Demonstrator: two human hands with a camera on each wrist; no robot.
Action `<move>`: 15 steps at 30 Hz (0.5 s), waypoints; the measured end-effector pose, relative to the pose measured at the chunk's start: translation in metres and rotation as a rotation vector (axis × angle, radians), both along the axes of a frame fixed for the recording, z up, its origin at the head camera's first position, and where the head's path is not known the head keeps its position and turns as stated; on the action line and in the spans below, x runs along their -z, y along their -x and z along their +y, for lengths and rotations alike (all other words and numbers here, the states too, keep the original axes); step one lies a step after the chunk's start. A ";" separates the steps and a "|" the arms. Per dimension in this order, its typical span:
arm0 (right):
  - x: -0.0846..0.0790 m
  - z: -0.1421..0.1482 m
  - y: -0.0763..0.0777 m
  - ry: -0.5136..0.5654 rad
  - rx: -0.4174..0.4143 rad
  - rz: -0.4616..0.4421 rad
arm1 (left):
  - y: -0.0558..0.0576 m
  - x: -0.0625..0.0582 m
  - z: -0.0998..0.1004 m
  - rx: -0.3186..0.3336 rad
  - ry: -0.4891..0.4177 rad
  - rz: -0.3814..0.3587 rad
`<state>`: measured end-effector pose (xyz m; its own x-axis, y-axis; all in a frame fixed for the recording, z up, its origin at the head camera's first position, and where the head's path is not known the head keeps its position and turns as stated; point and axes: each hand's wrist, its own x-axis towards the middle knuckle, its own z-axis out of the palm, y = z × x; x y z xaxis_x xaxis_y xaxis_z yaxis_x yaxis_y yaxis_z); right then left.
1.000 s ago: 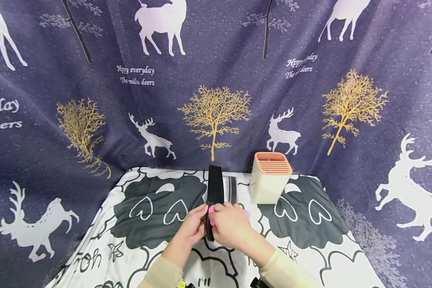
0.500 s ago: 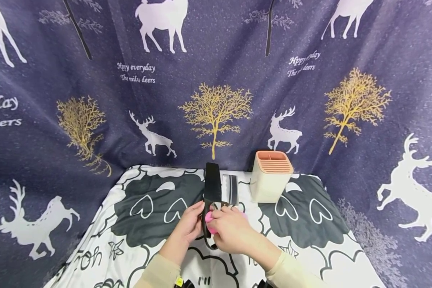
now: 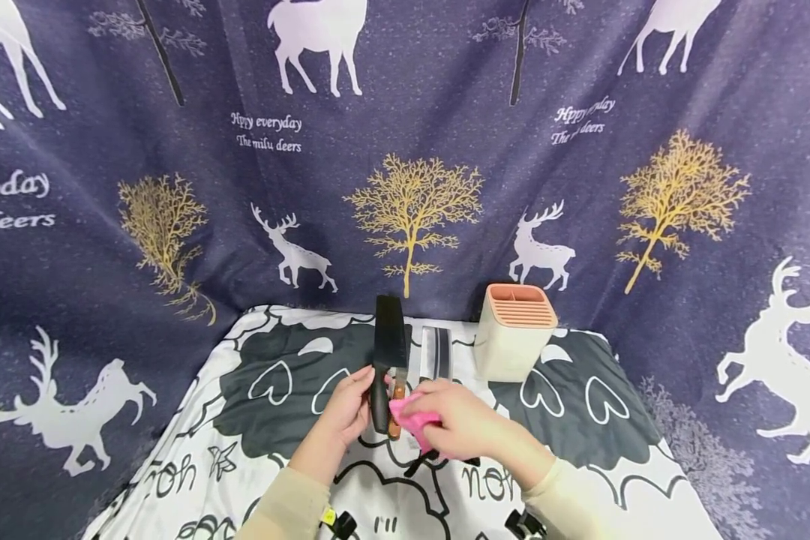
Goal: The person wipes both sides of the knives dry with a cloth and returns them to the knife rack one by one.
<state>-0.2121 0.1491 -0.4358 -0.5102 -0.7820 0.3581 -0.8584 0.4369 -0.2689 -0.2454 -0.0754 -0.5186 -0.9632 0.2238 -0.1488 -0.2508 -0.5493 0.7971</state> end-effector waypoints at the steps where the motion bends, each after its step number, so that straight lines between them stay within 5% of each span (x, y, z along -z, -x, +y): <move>1: -0.004 0.003 0.002 0.010 0.025 -0.033 | 0.000 -0.001 -0.001 -0.002 0.004 -0.007; 6: -0.021 0.012 0.012 0.064 0.107 -0.111 | 0.000 0.000 -0.006 0.027 0.039 -0.013; 15: -0.019 -0.016 0.017 0.114 0.133 -0.033 | -0.005 -0.001 0.007 0.060 0.024 0.070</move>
